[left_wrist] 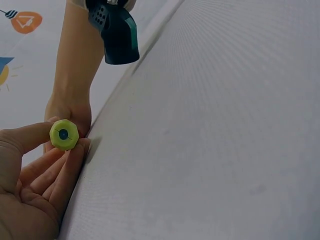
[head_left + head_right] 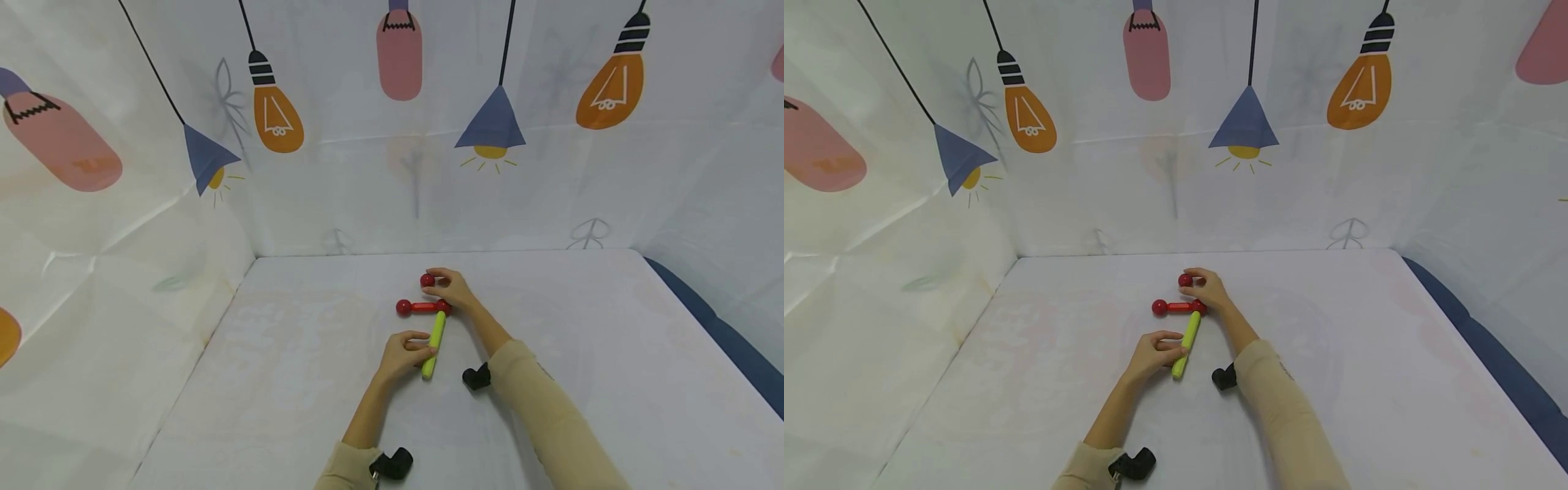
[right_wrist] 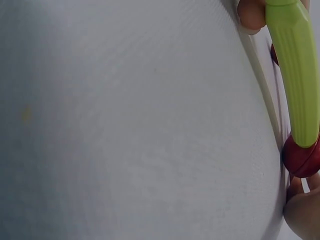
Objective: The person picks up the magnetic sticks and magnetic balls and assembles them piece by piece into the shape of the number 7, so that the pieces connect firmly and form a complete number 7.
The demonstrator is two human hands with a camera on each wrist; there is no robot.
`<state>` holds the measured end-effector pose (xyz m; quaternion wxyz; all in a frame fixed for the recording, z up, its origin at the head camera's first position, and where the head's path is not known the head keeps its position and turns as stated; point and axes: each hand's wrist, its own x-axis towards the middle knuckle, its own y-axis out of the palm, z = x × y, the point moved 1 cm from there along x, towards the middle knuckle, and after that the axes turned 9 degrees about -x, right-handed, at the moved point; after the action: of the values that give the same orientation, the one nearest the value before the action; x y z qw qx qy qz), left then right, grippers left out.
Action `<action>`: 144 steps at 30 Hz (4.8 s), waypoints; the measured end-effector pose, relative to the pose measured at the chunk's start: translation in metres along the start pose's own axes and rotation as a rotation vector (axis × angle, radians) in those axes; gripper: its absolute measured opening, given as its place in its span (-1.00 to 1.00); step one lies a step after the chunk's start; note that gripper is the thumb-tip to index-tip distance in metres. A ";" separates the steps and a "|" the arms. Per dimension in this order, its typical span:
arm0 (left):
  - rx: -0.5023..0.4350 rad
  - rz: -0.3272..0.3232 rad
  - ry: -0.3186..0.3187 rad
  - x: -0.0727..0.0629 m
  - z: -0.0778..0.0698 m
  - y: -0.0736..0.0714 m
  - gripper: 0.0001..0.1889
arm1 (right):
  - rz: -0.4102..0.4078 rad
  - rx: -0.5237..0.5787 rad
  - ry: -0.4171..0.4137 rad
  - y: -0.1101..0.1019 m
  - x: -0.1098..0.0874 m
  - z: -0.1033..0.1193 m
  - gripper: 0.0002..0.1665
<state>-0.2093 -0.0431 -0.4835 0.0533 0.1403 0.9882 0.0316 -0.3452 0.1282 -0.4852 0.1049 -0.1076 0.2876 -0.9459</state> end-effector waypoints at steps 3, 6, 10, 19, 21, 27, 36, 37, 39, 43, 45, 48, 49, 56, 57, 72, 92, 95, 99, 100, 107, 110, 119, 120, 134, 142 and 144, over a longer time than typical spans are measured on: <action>0.007 -0.011 0.006 0.000 0.001 0.000 -0.62 | -0.017 -0.009 0.001 0.002 0.001 0.000 -0.42; 0.021 -0.016 0.009 0.005 0.010 -0.001 -0.62 | -0.039 -0.020 0.005 0.003 0.001 0.000 -0.46; 0.024 -0.011 0.019 0.005 0.010 -0.001 -0.62 | -0.055 -0.025 0.035 0.004 0.001 -0.001 -0.50; 0.002 -0.004 0.013 -0.001 0.001 0.000 -0.63 | -0.053 -0.052 0.071 0.001 -0.002 0.001 -0.45; 0.002 0.000 0.018 -0.005 -0.006 0.001 -0.63 | -0.060 -0.032 0.082 -0.001 -0.005 0.000 -0.44; -0.010 0.001 0.016 -0.015 -0.021 0.004 -0.64 | -0.094 0.041 0.141 -0.008 -0.014 -0.004 -0.42; -0.031 0.003 0.020 -0.010 -0.014 0.002 -0.64 | -0.114 0.058 0.242 -0.017 -0.034 0.002 -0.39; -0.029 0.002 0.017 -0.007 -0.010 0.001 -0.64 | -0.110 0.054 0.258 -0.019 -0.036 0.002 -0.38; -0.036 -0.003 0.007 -0.002 -0.003 0.000 -0.64 | -0.096 0.050 0.284 -0.022 -0.040 0.002 -0.38; -0.037 -0.017 -0.007 0.005 0.008 -0.002 -0.63 | -0.065 0.068 0.335 -0.030 -0.049 -0.001 -0.36; -0.031 -0.025 -0.012 0.007 0.009 -0.001 -0.63 | -0.053 0.073 0.357 -0.034 -0.055 -0.003 -0.34; -0.021 -0.028 -0.016 0.008 0.008 0.000 -0.62 | -0.042 0.090 0.391 -0.040 -0.063 -0.004 -0.34; -0.018 -0.029 -0.018 0.008 0.008 0.000 -0.61 | -0.037 0.094 0.397 -0.041 -0.066 -0.004 -0.34; 0.009 -0.033 -0.018 0.011 0.010 -0.004 -0.61 | -0.004 0.108 0.414 -0.043 -0.085 0.003 -0.37; 0.015 -0.035 -0.020 0.012 0.010 -0.005 -0.61 | 0.002 0.100 0.407 -0.043 -0.088 0.004 -0.37; 0.046 -0.029 -0.038 0.023 0.004 -0.007 -0.60 | 0.019 0.094 0.448 -0.029 -0.133 0.020 -0.35; 0.046 -0.045 -0.042 0.032 -0.008 -0.006 -0.61 | 0.079 0.119 0.244 0.004 -0.158 0.041 -0.49; 0.046 -0.061 -0.045 0.039 0.000 -0.008 -0.60 | 0.112 0.125 0.170 0.008 -0.160 0.045 -0.49; 0.061 -0.069 -0.056 0.043 0.002 -0.008 -0.59 | 0.122 0.123 0.094 0.015 -0.160 0.049 -0.52; 0.064 -0.070 -0.057 0.044 0.002 -0.008 -0.59 | 0.120 0.122 0.081 0.017 -0.160 0.049 -0.52; 0.026 -0.054 -0.038 0.047 0.003 -0.008 -0.59 | 0.098 0.080 0.037 0.026 -0.158 0.053 -0.56; 0.008 -0.052 -0.038 0.048 0.003 -0.007 -0.59 | 0.076 0.050 0.031 0.028 -0.158 0.053 -0.57; 0.032 -0.039 0.002 0.026 -0.026 -0.001 -0.62 | 0.052 -0.014 -0.007 0.035 -0.157 0.056 -0.58; 0.031 -0.042 -0.001 0.025 -0.027 -0.001 -0.62 | 0.051 -0.014 -0.001 0.035 -0.157 0.057 -0.58; 0.035 -0.094 -0.012 0.041 0.000 -0.004 -0.63 | 0.029 -0.015 0.032 0.039 -0.153 0.059 -0.58; 0.030 -0.096 0.007 0.043 0.005 -0.005 -0.61 | 0.029 -0.011 0.047 0.039 -0.153 0.060 -0.57; 0.024 -0.097 0.009 0.042 0.005 -0.005 -0.61 | 0.031 -0.015 0.036 0.039 -0.152 0.060 -0.57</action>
<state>-0.2506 -0.0356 -0.4932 0.0486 0.0929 0.9943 0.0177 -0.1786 0.1049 -0.4808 0.1135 -0.0868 0.2981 -0.9438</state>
